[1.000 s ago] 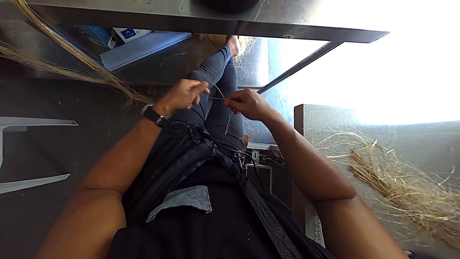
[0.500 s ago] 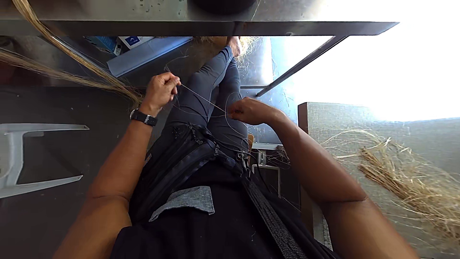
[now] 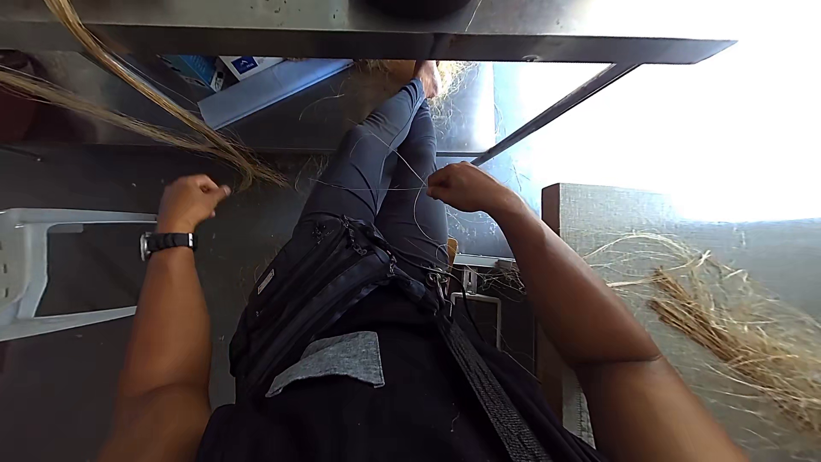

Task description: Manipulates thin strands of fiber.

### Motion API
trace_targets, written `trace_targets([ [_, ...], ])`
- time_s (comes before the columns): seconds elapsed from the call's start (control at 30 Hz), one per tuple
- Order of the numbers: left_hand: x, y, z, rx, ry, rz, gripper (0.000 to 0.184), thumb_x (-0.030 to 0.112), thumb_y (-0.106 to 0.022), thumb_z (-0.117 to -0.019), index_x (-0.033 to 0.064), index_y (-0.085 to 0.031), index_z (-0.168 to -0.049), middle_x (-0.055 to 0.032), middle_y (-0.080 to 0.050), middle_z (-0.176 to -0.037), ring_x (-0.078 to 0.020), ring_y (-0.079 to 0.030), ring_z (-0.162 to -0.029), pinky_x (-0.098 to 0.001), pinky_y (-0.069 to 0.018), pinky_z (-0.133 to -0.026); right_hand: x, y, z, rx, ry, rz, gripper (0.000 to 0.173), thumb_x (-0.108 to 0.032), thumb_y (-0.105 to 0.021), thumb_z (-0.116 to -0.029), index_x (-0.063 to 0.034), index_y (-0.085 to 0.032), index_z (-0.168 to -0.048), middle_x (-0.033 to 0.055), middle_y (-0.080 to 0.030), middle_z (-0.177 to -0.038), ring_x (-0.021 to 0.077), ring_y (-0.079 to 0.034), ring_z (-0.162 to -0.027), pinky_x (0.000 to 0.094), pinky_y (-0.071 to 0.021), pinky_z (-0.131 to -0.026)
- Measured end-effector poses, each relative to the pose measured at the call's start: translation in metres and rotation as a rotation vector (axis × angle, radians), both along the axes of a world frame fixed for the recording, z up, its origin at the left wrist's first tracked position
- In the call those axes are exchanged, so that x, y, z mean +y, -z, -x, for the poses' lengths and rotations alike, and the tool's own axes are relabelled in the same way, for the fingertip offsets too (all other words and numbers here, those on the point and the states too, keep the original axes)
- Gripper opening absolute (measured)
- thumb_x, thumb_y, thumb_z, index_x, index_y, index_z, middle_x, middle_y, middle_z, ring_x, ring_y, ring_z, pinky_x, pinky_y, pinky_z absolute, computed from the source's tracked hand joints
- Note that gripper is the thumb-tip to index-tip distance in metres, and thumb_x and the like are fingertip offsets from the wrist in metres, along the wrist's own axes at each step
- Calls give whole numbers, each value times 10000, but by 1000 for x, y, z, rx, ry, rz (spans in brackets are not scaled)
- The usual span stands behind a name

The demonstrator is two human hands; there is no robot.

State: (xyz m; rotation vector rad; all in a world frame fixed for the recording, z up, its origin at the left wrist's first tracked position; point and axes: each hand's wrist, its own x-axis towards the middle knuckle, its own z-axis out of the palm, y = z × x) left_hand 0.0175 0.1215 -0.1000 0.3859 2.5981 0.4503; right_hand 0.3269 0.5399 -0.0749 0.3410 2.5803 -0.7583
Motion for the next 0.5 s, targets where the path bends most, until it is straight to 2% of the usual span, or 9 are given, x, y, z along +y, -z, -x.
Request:
trace_targets([
  [0.1,-14,21,-7,-115,-33,212,606,444,-709,-965,131,-541,-1456,-341,-600,-1249,-485,-685,-884,-656,-566,-758,-3,-2,1,-4,10,0,293,-267,-562,-1051,-103,-703,-854,87,-655,-769,275,-656,-781,553,-504,-710],
  [0.17,-16,17,-12,32,-107,150,458,434,-654,-1006,20,-678,-1200,-340,-664,-1103,-517,-683,-893,-720,-525,-793,-4,-2,2,4,14,3,295,-267,-562,-1053,-101,-703,-854,83,-652,-763,269,-651,-771,545,-504,-710],
  [0.23,-13,8,-10,197,-155,136,512,398,-557,-1053,-83,-641,-900,-379,-652,-968,-589,-636,-948,-792,-439,-796,-6,-1,1,24,27,13,300,-262,-563,-1051,-101,-701,-839,75,-641,-735,260,-641,-736,536,-500,-687],
  [0.3,-9,-1,-2,246,-170,163,469,322,-516,-1057,-88,-604,-848,-384,-635,-947,-592,-623,-956,-786,-431,-780,-6,0,1,39,33,18,306,-261,-556,-1053,-105,-689,-826,65,-630,-713,245,-636,-704,521,-501,-670],
  [0.33,-7,-5,-1,223,-171,142,366,266,-544,-1041,-78,-637,-957,-388,-640,-989,-588,-632,-938,-780,-447,-779,-7,0,1,51,34,24,305,-258,-556,-1055,-105,-687,-826,60,-627,-704,237,-632,-690,512,-502,-665],
  [0.37,-4,-10,-2,158,-165,104,318,216,-596,-1016,-23,-640,-1220,-388,-642,-1087,-572,-655,-908,-765,-487,-772,-9,-1,0,72,40,33,299,-248,-562,-1053,-104,-691,-826,59,-625,-694,229,-627,-672,503,-502,-657],
  [0.4,2,-15,-3,54,-134,94,553,226,-640,-1014,106,-454,-1521,-378,-604,-1229,-535,-684,-894,-718,-546,-766,-12,-3,-1,95,50,39,292,-242,-573,-1051,-107,-694,-823,55,-621,-684,218,-622,-652,488,-500,-643],
  [0.43,11,-18,-5,-3,-105,50,709,240,-673,-1003,185,-316,-1613,-369,-563,-1318,-511,-695,-892,-687,-567,-769,-15,-5,-3,132,59,46,286,-237,-593,-1047,-110,-701,-814,52,-620,-668,207,-617,-622,470,-498,-612],
  [0.5,38,-27,-18,-29,11,-102,643,286,-657,-1016,160,-375,-1579,-325,-579,-1311,-456,-705,-873,-644,-586,-765,-14,-4,-1,155,17,89,278,-245,-579,-1050,-105,-712,-851,42,-638,-694,189,-628,-648,454,-512,-641],
])
